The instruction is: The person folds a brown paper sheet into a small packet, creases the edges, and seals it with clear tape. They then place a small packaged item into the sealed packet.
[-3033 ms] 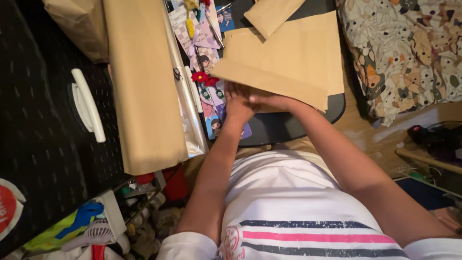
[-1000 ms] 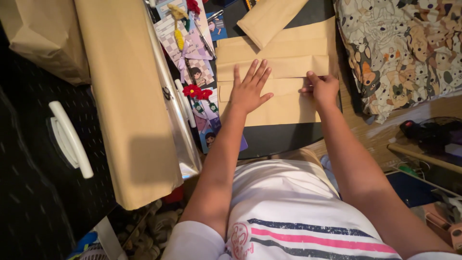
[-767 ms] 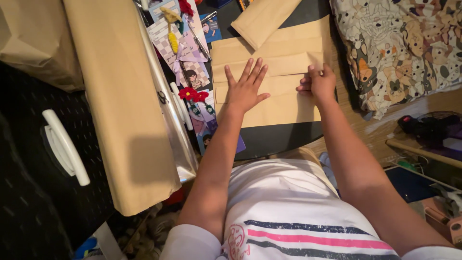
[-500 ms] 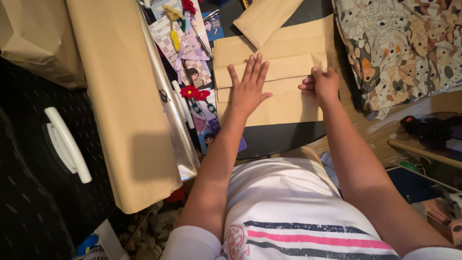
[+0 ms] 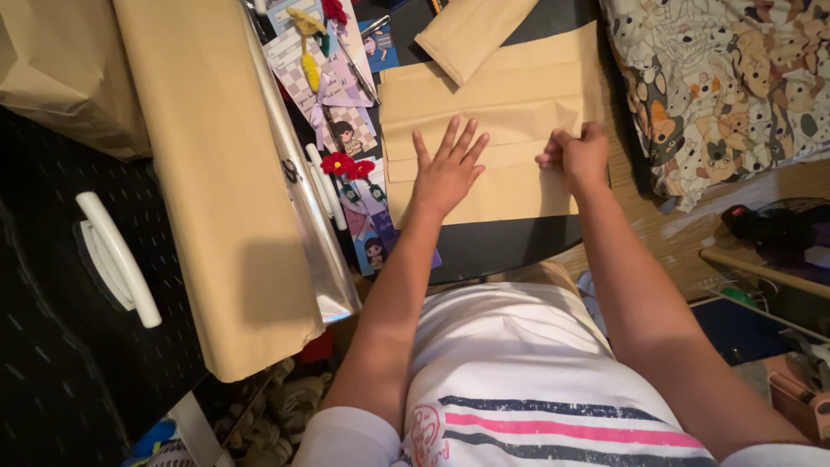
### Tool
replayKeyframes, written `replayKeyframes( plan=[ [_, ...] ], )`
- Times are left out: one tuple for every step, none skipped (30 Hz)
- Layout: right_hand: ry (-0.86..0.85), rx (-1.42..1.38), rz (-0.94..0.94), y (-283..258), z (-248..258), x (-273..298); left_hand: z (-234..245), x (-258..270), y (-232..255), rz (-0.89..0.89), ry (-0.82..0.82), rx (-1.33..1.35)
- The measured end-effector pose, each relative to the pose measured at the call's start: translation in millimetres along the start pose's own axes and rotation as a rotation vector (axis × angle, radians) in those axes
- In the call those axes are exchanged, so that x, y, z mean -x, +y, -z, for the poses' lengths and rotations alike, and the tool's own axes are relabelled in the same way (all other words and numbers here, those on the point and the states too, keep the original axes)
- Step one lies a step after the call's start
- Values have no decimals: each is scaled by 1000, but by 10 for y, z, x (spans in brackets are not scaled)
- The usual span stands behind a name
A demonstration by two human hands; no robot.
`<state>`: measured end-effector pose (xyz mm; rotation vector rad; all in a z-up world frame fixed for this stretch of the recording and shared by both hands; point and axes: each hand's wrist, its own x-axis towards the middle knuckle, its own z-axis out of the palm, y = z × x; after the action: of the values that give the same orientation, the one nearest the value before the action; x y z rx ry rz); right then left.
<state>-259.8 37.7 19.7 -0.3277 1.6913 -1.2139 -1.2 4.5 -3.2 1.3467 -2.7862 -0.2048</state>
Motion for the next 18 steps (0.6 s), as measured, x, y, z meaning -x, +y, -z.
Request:
replayKeyframes(
  plan=[
    [22,60,-10,1,11,-13,26,-7,-22,1,-6,8],
    [44,120,-20,0,26,-26,51,-15,-43,-2,-13,17],
    [68,181,-31,-5,51,-32,71,-26,-55,-7,-21,28],
    [133,298,50,-14,76,-36,87,-35,-57,-12,-29,39],
    [198,413,132,-18,94,-26,99,-36,-55,-9,-31,43],
    [263,529,213,-21,87,-13,107,-37,-54,-5,-33,47],
    [274,623,338,-33,80,10,114,-39,-51,0,-36,51],
    [283,717,463,-48,77,52,116,-46,-42,3,-35,54],
    [290,810,588,-46,34,104,116,-41,-33,6,-35,58],
    [169,937,642,-38,-45,156,114,-34,-25,10,-35,61],
    [40,1061,696,-31,-156,198,113,-33,-23,8,-14,64],
    [-93,1182,748,-25,-275,240,110,-35,-17,7,7,67],
    [-169,1218,931,-8,-409,283,109,-26,-15,5,26,69],
    [-246,1245,1116,6,-538,319,107,-20,-15,13,-37,44],
    [-249,1287,1130,4,-633,343,105,-27,-13,17,-100,18],
    [-252,1329,1145,-4,-710,357,103,-31,-16,22,-162,-7],
    [-250,1374,1158,-20,-757,365,104,-32,-17,24,-124,21],
    [-266,1380,1123,-31,-788,371,106,-24,-22,27,-86,49]
  ],
)
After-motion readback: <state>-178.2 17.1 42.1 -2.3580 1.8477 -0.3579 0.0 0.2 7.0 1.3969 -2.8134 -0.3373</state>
